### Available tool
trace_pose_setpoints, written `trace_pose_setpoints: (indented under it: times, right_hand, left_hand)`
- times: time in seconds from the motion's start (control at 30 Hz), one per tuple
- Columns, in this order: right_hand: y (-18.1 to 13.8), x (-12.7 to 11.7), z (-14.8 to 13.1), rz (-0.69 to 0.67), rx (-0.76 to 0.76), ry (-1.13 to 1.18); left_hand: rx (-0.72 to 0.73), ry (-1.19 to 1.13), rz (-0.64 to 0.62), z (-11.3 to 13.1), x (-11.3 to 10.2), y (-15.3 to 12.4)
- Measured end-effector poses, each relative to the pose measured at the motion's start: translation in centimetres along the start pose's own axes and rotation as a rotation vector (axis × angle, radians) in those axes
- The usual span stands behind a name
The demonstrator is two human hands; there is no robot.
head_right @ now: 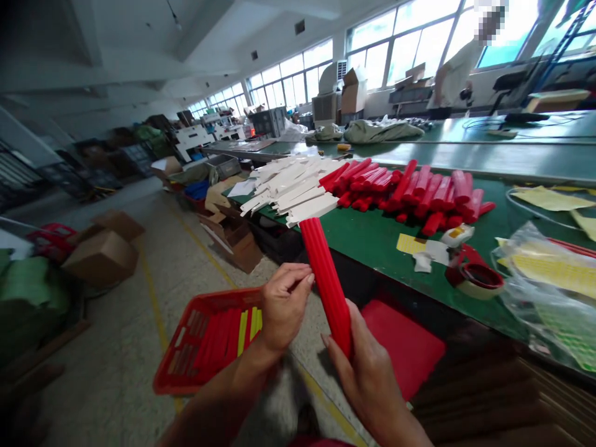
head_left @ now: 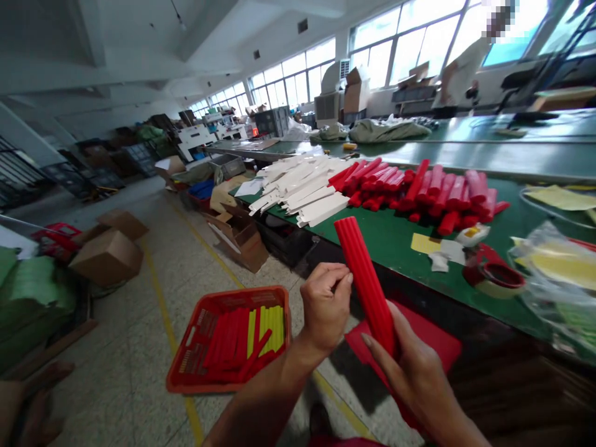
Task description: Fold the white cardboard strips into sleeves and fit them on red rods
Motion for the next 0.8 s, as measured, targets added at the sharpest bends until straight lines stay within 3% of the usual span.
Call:
trace_pose_setpoints:
  times: [0.13,0.27,0.37,0.5,0.67,0.8]
  right_hand:
    - [1.6,5.1,-2.0,0.055,-0.154,-0.085]
    - [3.3,8.3,-3.8,0.08,-0.266,-0.194]
    - [4.6,9.6,-4.3,0.08,-0.307,-0.29]
    - [6.2,10.7,-3.6,0.067,-0.287,-0.286]
    - [9.0,12.2,-0.1,-0.034,-0.056,0.034]
    - [13.7,13.1,6.1,-0.072,0.315,0.148]
  left_hand:
    - [-0.105,-0.016,-0.005,-2.7,-4.7,2.7]
    - [-0.243,-0.091,-0.021,-4.5,-8.2,4.7]
    - [-0.295,-0.132,0.034,-5.4,-9.5,5.9]
    - [-0.339,-0.181,0.091,-6.2,-8.9,7.5]
    - [-0.444,-0.161,0.093,-8.8,-7.1,8.7]
    - [-0.585,-0.023,-0.046,-14.5,-6.5,8.6]
Point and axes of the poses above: each hand's wrist, its own y-axis towards the middle knuckle, its own x-axis out of the palm, z = x × y, the point moved 1 cm from there along y, towards the middle knuckle, and after that the axes turned 4 degrees about z, right-handed, at the moved point
